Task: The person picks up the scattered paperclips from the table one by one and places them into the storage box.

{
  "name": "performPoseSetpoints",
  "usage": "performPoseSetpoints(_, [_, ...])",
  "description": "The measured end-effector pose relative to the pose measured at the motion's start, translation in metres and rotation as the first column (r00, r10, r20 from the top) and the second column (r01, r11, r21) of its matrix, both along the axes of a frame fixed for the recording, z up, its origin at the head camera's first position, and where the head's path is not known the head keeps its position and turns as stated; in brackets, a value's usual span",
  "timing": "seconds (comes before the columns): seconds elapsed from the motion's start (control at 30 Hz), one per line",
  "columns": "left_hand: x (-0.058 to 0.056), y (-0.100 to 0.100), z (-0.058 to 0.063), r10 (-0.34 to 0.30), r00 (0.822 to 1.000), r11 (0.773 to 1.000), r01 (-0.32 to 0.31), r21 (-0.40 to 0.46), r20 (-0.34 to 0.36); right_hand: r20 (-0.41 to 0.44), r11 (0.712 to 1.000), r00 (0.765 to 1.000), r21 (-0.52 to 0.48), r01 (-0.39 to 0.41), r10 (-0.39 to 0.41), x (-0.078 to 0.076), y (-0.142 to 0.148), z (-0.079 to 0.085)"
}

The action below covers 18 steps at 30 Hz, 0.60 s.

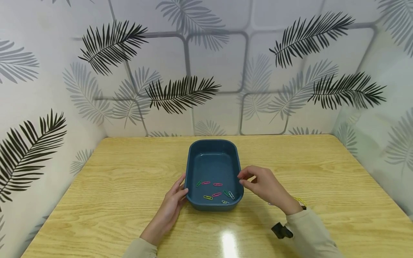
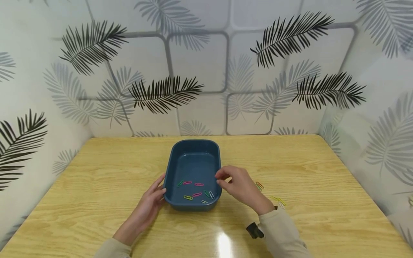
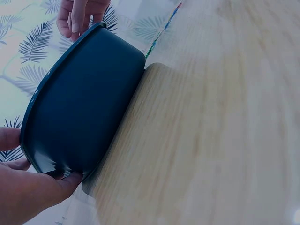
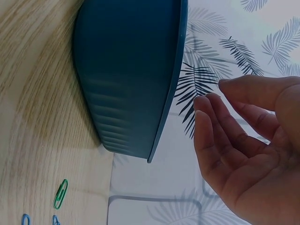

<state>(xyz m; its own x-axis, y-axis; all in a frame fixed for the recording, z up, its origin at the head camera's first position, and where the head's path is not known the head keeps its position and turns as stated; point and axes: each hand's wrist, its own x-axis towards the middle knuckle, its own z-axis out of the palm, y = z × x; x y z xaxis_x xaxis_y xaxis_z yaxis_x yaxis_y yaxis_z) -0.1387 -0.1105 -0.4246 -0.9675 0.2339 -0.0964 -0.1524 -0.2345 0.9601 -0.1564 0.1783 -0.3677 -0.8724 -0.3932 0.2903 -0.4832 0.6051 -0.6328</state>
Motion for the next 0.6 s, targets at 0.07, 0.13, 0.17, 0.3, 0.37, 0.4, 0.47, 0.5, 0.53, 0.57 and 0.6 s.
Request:
performPoseSetpoints(0.07, [0.0, 0.0, 0.0, 0.001, 1.0, 1.0, -0.001, 0.001, 0.0, -0.001, 1.0, 1.0, 0.002, -0.004, 0.004, 0.0, 0.0, 0.001])
performPoseSetpoints(0.13, [0.0, 0.0, 0.0, 0.003, 1.0, 1.0, -0.003, 0.002, 0.001, -0.005, 1.0, 1.0, 0.007, -0.003, 0.003, 0.0, 0.001, 0.002])
performPoseSetpoints(0.17, [-0.001, 0.0, 0.0, 0.005, 1.0, 1.0, -0.005, 0.003, 0.001, -0.008, 1.0, 1.0, 0.011, 0.0, 0.0, 0.001, 0.002, 0.002])
performPoseSetpoints(0.3, [-0.001, 0.001, 0.0, 0.005, 1.0, 1.0, -0.005, 0.006, 0.001, -0.021, 1.0, 1.0, 0.015, 0.02, -0.02, 0.0, 0.006, 0.006])
performPoseSetpoints(0.37, [0.0, 0.001, 0.001, 0.003, 1.0, 1.0, -0.003, 0.006, 0.002, -0.022, 0.999, 0.999, 0.011, 0.031, -0.031, 0.0, 0.01, 0.009])
performPoseSetpoints(0.4, [0.0, 0.001, 0.001, 0.003, 1.0, 1.0, -0.003, 0.004, 0.002, -0.021, 0.999, 0.999, 0.009, 0.035, -0.035, 0.0, 0.012, 0.01])
performPoseSetpoints(0.47, [0.0, 0.001, 0.001, 0.0, 1.0, 1.0, 0.0, 0.002, 0.003, -0.019, 0.999, 0.999, 0.011, 0.045, -0.045, -0.001, 0.018, 0.014])
performPoseSetpoints(0.5, [0.0, 0.0, 0.001, 0.0, 1.0, 1.0, 0.0, 0.002, 0.004, -0.018, 0.999, 0.998, 0.015, 0.052, -0.052, -0.001, 0.021, 0.016])
performPoseSetpoints(0.53, [0.0, 0.0, 0.001, 0.0, 1.0, 1.0, 0.0, 0.001, 0.004, -0.019, 0.998, 0.998, 0.019, 0.061, -0.06, -0.001, 0.024, 0.018])
performPoseSetpoints(0.57, [0.0, 0.0, 0.001, 0.0, 1.0, 1.0, 0.0, 0.0, 0.004, -0.021, 0.997, 0.997, 0.024, 0.07, -0.07, -0.002, 0.028, 0.02])
performPoseSetpoints(0.6, [0.0, 0.0, 0.001, 0.0, 1.0, 1.0, 0.0, -0.002, 0.004, -0.024, 0.997, 0.997, 0.028, 0.078, -0.077, -0.002, 0.032, 0.022])
